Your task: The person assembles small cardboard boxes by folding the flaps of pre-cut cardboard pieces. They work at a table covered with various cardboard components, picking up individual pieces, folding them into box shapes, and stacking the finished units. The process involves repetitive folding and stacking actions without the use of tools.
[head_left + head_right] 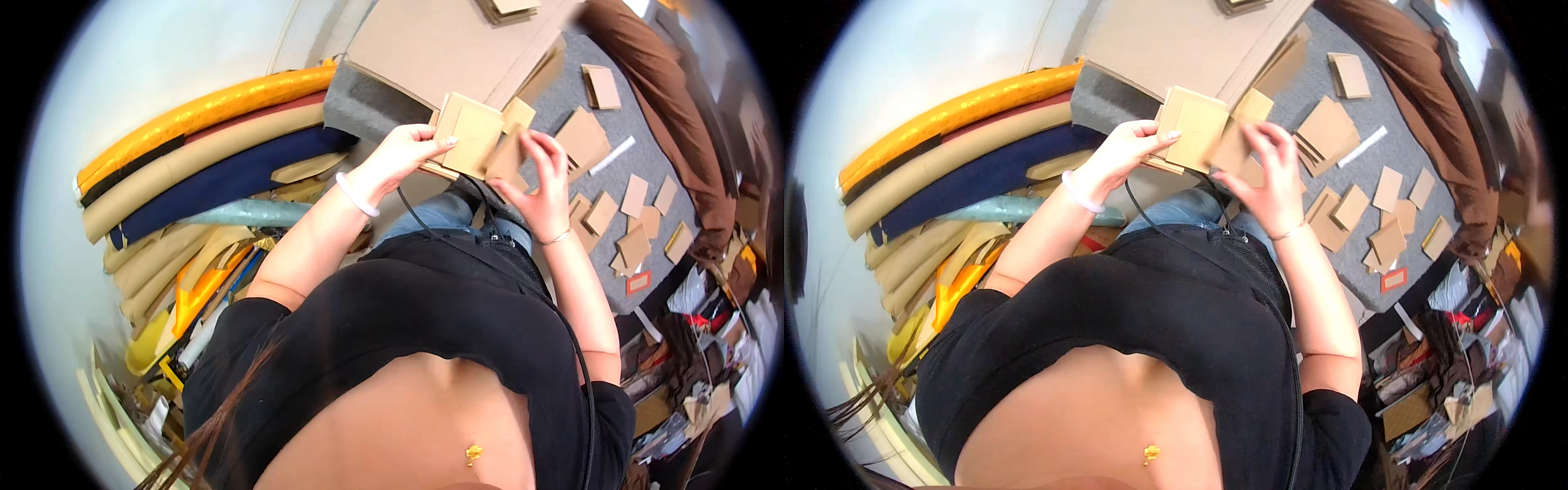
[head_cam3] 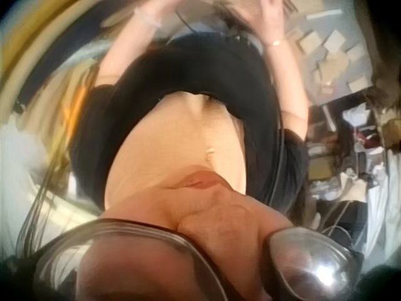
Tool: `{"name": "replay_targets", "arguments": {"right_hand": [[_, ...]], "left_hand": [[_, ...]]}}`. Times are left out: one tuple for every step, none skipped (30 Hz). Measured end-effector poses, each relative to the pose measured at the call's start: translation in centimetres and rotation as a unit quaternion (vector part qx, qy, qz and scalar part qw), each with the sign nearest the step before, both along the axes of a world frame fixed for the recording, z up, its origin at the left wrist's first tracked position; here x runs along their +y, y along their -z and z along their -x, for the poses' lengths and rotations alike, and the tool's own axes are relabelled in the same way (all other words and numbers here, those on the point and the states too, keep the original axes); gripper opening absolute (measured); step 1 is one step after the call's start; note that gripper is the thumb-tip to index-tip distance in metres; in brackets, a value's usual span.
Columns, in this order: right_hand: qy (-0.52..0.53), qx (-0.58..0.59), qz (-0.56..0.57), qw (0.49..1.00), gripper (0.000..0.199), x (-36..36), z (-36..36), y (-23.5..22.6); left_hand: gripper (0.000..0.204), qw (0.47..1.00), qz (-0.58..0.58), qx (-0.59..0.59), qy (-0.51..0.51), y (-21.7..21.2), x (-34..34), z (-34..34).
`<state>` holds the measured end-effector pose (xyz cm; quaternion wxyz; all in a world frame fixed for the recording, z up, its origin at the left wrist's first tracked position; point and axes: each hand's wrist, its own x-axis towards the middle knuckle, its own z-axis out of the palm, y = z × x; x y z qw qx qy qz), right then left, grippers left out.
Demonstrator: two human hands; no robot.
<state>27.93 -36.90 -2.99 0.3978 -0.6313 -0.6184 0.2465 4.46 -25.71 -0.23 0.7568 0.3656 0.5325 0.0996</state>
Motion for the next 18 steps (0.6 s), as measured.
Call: {"name": "replay_targets", "arguments": {"right_hand": [[-0.026, -0.012, -0.015, 0.999, 0.074, 0.6, 0.3, -1.7], [-0.055, -0.023, -0.032, 0.998, 0.071, 1.0, 0.5, -2.8], [-0.084, -0.049, -0.036, 0.995, 0.066, 1.3, 0.4, -3.2], [-0.087, -0.049, -0.037, 0.994, 0.066, 1.2, 0.5, -2.9], [-0.09, -0.064, -0.033, 0.993, 0.066, 1.1, 0.2, -3.3], [-0.092, -0.079, -0.028, 0.992, 0.067, 0.8, -0.1, -3.8], [-0.047, -0.044, -0.021, 0.998, 0.066, 0.4, 0.0, -4.3], [-0.001, -0.009, -0.014, 1.0, 0.064, -0.1, 0.3, -4.8], [0.045, 0.027, -0.008, 0.999, 0.062, -0.4, 0.5, -5.1], [0.087, 0.184, 0.034, 0.979, 0.059, -0.9, 0.8, -4.5], [0.127, 0.336, 0.072, 0.93, 0.056, -1.4, 1.3, -3.1], [0.163, 0.48, 0.105, 0.856, 0.053, -1.9, 1.3, -2.4], [0.138, 0.482, 0.264, 0.824, 0.048, -1.8, 0.3, -4.7], [0.161, 0.525, 0.258, 0.795, 0.044, -2.2, 0.1, -4.6], [0.184, 0.567, 0.25, 0.763, 0.041, -2.5, 0.1, -4.3], [0.207, 0.607, 0.238, 0.73, 0.037, -2.8, -0.2, -4.3], [0.235, 0.619, 0.217, 0.717, 0.027, -3.0, -0.6, -4.9], [0.252, 0.612, 0.203, 0.722, 0.027, -3.3, -1.1, -5.0]], "left_hand": [[0.041, 1.0, 0.007, -0.015, 0.012, -0.1, 0.0, -0.5], [0.042, 0.999, 0.013, -0.03, 0.022, -0.4, 0.0, -1.0], [0.042, 0.999, 0.016, -0.035, 0.027, -0.9, -0.2, -1.6], [0.042, 0.998, 0.023, -0.044, 0.031, -1.2, -0.1, -1.9], [0.043, 0.998, 0.029, -0.053, 0.035, -1.4, -0.1, -2.1], [0.043, 0.997, 0.036, -0.062, 0.04, -1.6, -0.1, -2.3], [0.044, 0.996, 0.054, -0.064, 0.043, -1.8, -0.2, -2.4], [0.043, 0.995, 0.054, -0.064, 0.045, -2.1, -0.3, -2.7], [0.043, 0.995, 0.053, -0.064, 0.047, -2.5, -0.3, -3.0], [0.043, 0.995, 0.052, -0.065, 0.051, -2.9, -0.4, -3.4], [0.043, 0.995, 0.035, -0.07, 0.063, -3.1, -0.6, -3.9], [0.042, 0.994, 0.019, -0.075, 0.075, -3.3, -0.7, -4.4], [0.042, 0.993, 0.003, -0.078, 0.085, -3.4, -0.8, -4.7], [0.041, 0.994, -0.011, -0.076, 0.084, -3.5, -0.9, -5.1], [0.039, 0.993, -0.024, -0.074, 0.083, -3.5, -1.1, -5.5], [0.038, 0.993, -0.039, -0.075, 0.085, -3.5, -1.1, -6.0], [0.034, 0.988, -0.102, -0.08, 0.086, -2.2, -0.9, -6.1], [0.031, 0.967, -0.227, -0.05, 0.104, -1.4, -0.6, -5.9]]}}
